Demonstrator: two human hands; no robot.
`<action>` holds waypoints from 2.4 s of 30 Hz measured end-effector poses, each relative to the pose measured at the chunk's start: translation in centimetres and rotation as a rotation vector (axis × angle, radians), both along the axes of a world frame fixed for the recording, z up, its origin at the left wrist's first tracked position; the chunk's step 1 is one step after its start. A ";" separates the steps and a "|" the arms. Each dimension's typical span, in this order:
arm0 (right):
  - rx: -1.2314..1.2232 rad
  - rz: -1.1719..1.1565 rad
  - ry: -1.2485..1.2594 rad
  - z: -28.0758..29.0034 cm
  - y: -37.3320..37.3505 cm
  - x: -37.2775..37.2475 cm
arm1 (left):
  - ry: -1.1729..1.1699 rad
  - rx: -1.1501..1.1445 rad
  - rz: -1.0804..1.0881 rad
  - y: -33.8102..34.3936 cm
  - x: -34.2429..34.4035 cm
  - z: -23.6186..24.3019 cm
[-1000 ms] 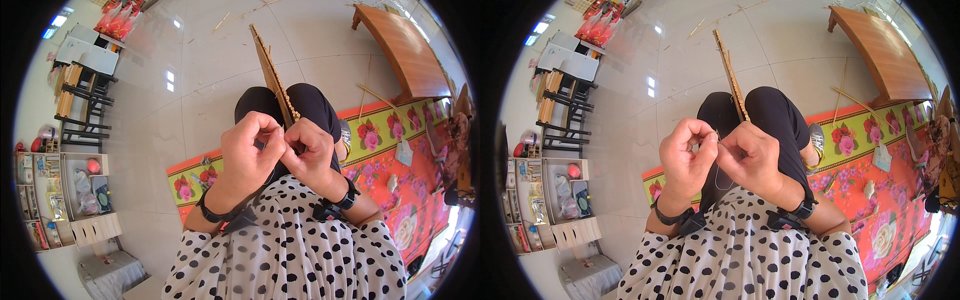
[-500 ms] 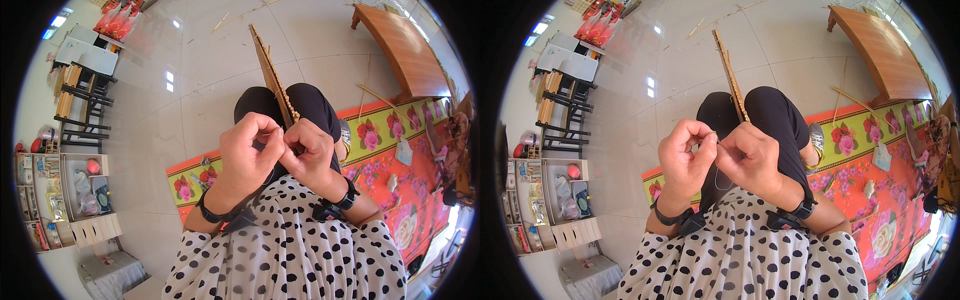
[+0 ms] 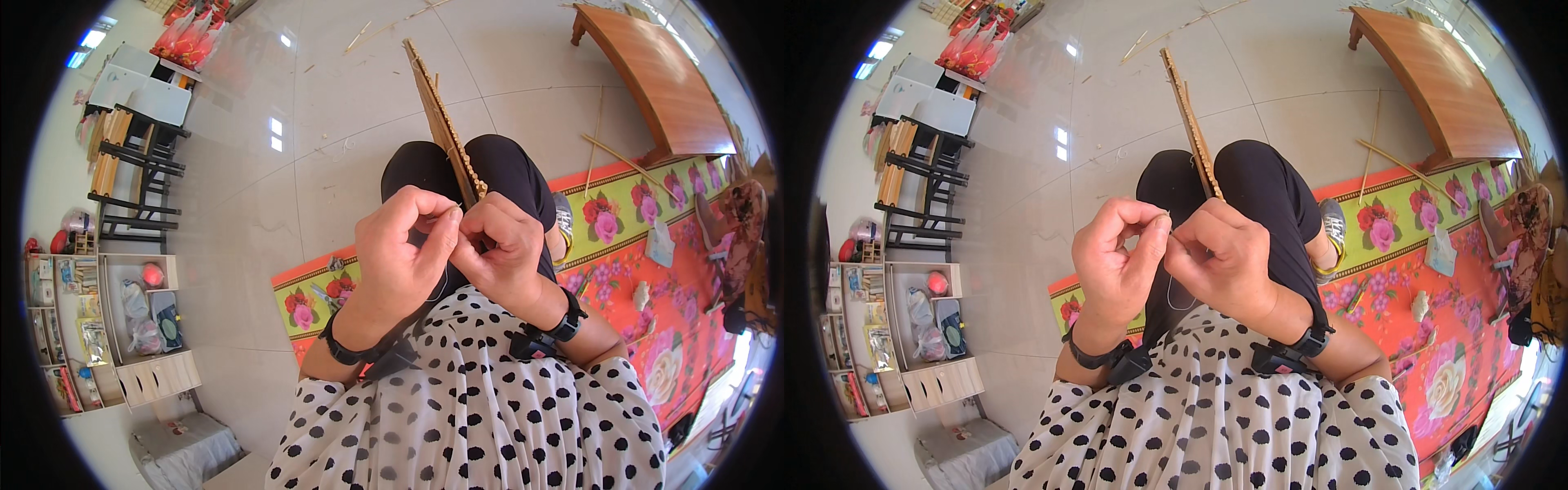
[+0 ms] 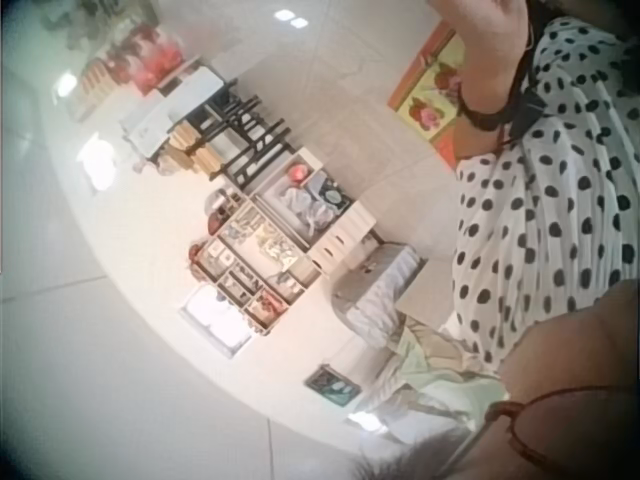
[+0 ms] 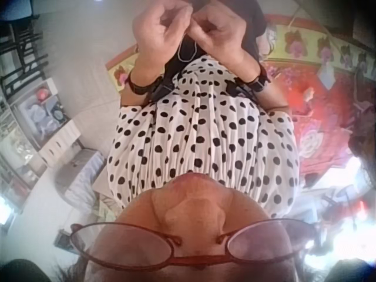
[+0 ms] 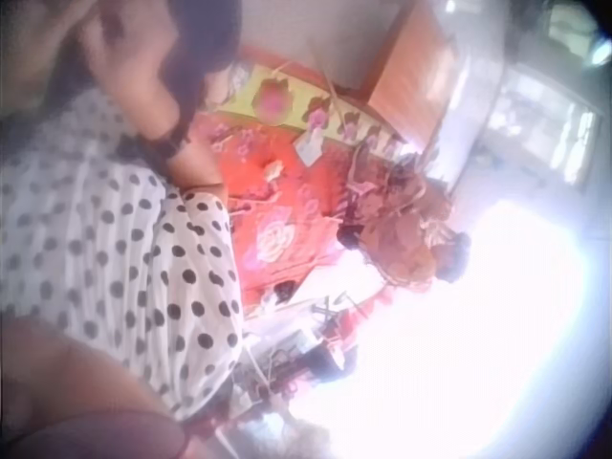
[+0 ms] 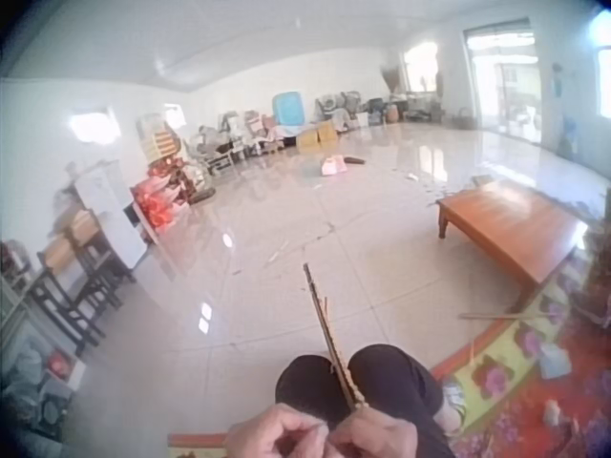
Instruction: The person sits on a floral mat and weaves a bamboo mat by threading white string through the ends of bamboo strips using a needle. They repeatedly pull the string through the strips and adjust the mat's position.
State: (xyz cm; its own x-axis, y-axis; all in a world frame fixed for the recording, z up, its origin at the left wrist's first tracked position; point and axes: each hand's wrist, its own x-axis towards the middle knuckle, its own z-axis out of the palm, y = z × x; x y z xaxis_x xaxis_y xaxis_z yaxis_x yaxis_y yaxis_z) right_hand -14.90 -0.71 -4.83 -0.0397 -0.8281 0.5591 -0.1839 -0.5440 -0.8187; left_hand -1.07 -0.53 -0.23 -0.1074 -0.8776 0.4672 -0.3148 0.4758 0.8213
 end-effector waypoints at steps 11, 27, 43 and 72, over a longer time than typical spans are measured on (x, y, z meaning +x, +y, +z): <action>-0.014 0.131 0.021 0.2 -0.4 -0.7 | 0.097 0.230 -0.027 -0.1 0.7 -0.3; 0.057 0.261 -0.057 1.0 -1.2 -2.2 | 0.520 0.833 -0.423 -1.1 2.5 -0.6; 0.255 0.360 -0.157 0.5 -0.9 -1.7 | 0.376 0.792 -0.301 -0.2 2.0 0.4; 0.569 0.528 -0.456 0.3 -1.2 -2.9 | 0.153 0.714 -0.309 -0.1 2.1 0.4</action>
